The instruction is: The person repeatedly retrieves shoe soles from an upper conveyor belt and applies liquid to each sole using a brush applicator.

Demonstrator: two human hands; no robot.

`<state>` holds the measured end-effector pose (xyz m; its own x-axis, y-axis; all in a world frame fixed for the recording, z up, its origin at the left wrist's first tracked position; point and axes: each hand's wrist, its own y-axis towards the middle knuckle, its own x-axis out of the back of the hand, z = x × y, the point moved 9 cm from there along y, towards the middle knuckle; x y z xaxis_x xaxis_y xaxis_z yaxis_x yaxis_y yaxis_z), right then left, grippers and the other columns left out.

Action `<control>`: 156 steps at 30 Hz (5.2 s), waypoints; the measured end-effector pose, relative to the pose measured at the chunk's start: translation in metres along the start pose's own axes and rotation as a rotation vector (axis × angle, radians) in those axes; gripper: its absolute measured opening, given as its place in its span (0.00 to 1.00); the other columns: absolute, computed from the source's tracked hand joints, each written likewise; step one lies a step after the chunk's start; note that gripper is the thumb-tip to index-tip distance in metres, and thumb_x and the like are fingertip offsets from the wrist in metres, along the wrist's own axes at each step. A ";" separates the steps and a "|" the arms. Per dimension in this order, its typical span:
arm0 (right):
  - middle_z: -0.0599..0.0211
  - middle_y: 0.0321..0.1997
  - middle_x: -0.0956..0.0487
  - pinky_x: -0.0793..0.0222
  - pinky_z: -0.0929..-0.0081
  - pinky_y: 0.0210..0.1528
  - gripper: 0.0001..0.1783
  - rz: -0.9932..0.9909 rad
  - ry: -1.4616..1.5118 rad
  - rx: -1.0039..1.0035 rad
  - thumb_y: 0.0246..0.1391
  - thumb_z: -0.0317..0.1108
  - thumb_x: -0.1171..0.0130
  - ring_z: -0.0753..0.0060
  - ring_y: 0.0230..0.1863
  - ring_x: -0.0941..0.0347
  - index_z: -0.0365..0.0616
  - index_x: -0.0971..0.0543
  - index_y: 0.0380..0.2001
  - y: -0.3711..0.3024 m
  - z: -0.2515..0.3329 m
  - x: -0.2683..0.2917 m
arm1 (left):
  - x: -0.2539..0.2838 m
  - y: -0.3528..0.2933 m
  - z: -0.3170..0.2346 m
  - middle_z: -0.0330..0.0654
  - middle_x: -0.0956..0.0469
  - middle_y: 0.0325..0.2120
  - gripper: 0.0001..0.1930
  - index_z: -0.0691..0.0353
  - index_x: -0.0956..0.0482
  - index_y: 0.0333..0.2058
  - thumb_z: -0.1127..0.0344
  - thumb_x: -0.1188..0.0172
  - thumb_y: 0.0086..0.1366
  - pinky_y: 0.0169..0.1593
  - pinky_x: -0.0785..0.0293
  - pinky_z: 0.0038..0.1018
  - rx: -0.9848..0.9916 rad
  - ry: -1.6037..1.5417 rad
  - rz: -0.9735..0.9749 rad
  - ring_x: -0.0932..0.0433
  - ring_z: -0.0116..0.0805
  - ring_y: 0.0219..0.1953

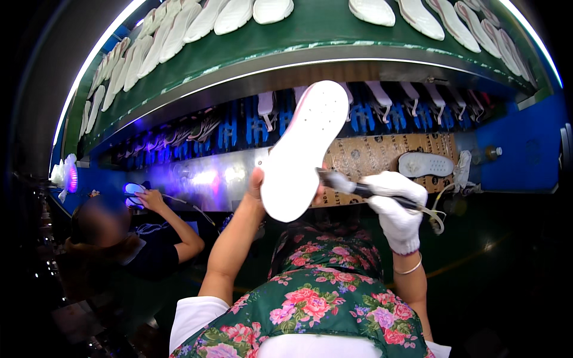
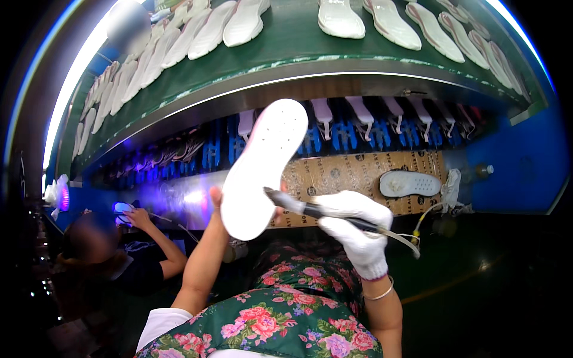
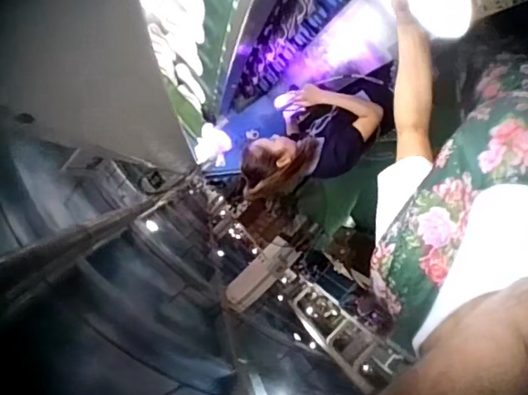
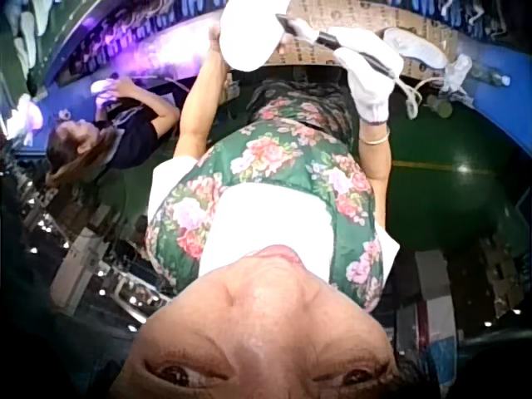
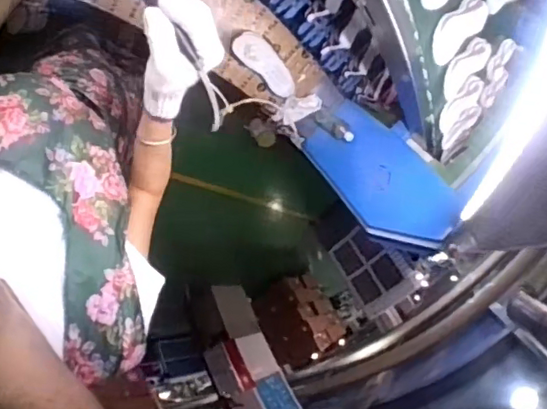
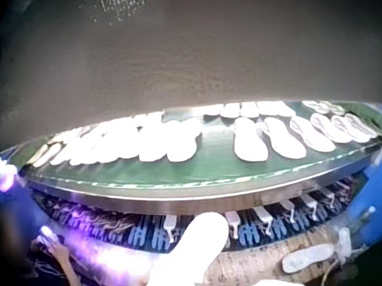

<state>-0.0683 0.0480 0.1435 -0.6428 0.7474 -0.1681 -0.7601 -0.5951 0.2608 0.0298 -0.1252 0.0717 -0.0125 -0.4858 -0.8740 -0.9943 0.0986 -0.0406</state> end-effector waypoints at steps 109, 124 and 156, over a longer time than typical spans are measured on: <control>0.50 0.37 0.18 0.24 0.71 0.41 0.11 0.168 0.314 -0.358 0.41 0.25 0.32 0.61 0.37 0.21 0.33 0.18 0.32 0.002 -0.013 -0.111 | 0.087 -0.134 -0.099 0.47 0.19 0.37 0.17 0.70 0.23 0.44 0.62 0.51 0.68 0.44 0.23 0.28 -0.510 0.421 -0.744 0.19 0.33 0.38; 0.63 0.34 0.17 0.26 0.78 0.36 0.12 0.204 -0.259 -0.033 0.44 0.22 0.30 0.74 0.33 0.21 0.37 0.16 0.36 0.017 -0.009 -0.113 | 0.020 -0.083 0.065 0.56 0.24 0.45 0.59 0.65 0.35 0.61 0.15 0.82 0.54 0.50 0.25 0.48 -0.026 -0.323 -0.137 0.21 0.58 0.45; 0.59 0.39 0.16 0.25 0.67 0.41 0.18 0.463 -0.541 0.369 0.41 0.23 0.31 0.58 0.38 0.20 0.45 0.16 0.41 -0.004 0.012 -0.156 | 0.057 -0.060 -0.006 0.53 0.27 0.50 0.57 0.64 0.40 0.63 0.16 0.78 0.55 0.53 0.26 0.41 -0.368 0.004 -0.349 0.24 0.44 0.50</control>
<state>0.0359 -0.0626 0.1805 -0.6779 0.5445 0.4939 -0.2862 -0.8144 0.5049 0.0882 -0.1646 0.0269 0.3279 -0.4389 -0.8366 -0.9105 -0.3829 -0.1560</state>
